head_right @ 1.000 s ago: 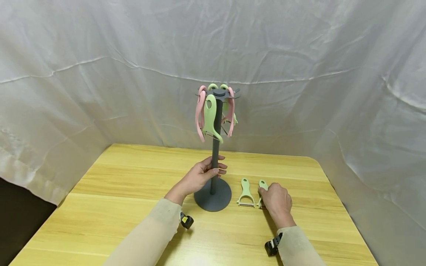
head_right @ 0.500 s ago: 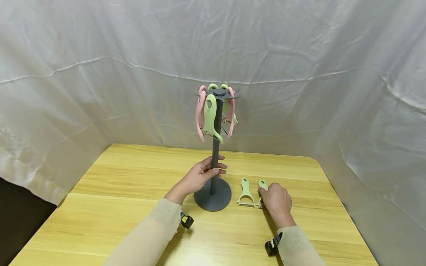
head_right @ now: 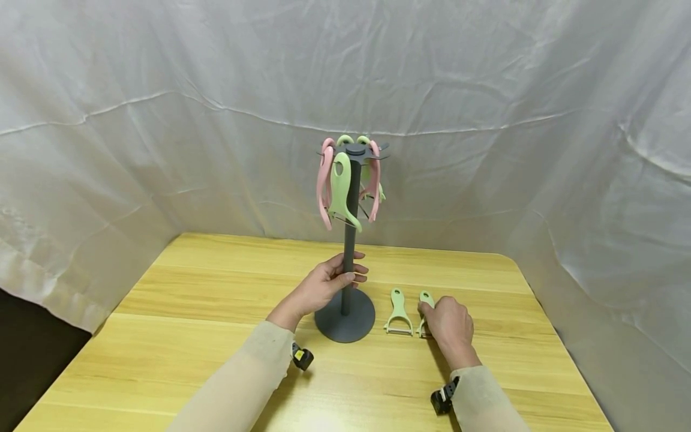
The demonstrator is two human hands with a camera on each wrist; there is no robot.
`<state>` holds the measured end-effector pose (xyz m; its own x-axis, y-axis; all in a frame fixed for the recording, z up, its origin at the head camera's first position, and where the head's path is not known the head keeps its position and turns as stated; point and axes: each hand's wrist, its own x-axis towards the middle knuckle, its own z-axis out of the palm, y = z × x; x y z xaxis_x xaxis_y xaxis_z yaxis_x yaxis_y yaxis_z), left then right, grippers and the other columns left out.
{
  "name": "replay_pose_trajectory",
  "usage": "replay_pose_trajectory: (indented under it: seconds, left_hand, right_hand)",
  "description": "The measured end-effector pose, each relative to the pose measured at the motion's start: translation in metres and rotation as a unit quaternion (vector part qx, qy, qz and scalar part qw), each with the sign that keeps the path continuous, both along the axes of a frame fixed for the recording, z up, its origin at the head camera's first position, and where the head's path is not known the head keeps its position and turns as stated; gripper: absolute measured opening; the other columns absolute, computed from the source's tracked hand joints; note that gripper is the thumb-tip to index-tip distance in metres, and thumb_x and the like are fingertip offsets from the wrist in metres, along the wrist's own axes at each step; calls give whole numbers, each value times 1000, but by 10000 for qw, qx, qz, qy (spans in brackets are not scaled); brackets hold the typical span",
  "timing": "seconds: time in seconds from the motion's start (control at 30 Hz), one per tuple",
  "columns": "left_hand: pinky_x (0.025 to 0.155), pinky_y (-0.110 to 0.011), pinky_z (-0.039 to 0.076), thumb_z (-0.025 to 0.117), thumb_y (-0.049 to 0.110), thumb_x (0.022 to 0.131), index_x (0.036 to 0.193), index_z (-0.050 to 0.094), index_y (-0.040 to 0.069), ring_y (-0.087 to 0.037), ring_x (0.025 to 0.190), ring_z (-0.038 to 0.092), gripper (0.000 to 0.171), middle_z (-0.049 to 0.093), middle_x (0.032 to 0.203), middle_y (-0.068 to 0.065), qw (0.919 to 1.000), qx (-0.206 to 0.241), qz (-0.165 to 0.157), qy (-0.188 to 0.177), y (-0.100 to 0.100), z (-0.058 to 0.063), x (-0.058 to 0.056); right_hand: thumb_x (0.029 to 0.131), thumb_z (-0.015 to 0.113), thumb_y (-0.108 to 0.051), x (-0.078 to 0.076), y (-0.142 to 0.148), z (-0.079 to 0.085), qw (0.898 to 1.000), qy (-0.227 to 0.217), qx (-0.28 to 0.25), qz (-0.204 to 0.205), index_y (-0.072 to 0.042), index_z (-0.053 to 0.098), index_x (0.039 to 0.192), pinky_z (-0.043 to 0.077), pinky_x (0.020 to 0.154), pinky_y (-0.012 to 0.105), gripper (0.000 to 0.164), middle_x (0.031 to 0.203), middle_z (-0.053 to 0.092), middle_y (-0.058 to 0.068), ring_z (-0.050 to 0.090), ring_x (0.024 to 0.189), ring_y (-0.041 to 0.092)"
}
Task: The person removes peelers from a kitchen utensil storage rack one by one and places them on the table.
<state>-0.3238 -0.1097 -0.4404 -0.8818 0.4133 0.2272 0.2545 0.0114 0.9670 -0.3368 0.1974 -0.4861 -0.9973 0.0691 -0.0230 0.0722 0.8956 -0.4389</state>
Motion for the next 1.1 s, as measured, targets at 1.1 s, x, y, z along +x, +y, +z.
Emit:
replay_pose_trajectory:
  seconds: [1.1]
  left_hand:
    - [109, -37, 54, 60, 4, 107, 151, 55, 15, -27, 132, 66, 46, 66, 143, -15, 9996, -207, 195, 75, 2, 2, -1]
  right_hand:
    - [102, 60, -55, 3, 5, 5, 9999, 48, -114, -66, -10, 65, 74, 36, 55, 36, 53, 65, 58, 4, 52, 64, 25]
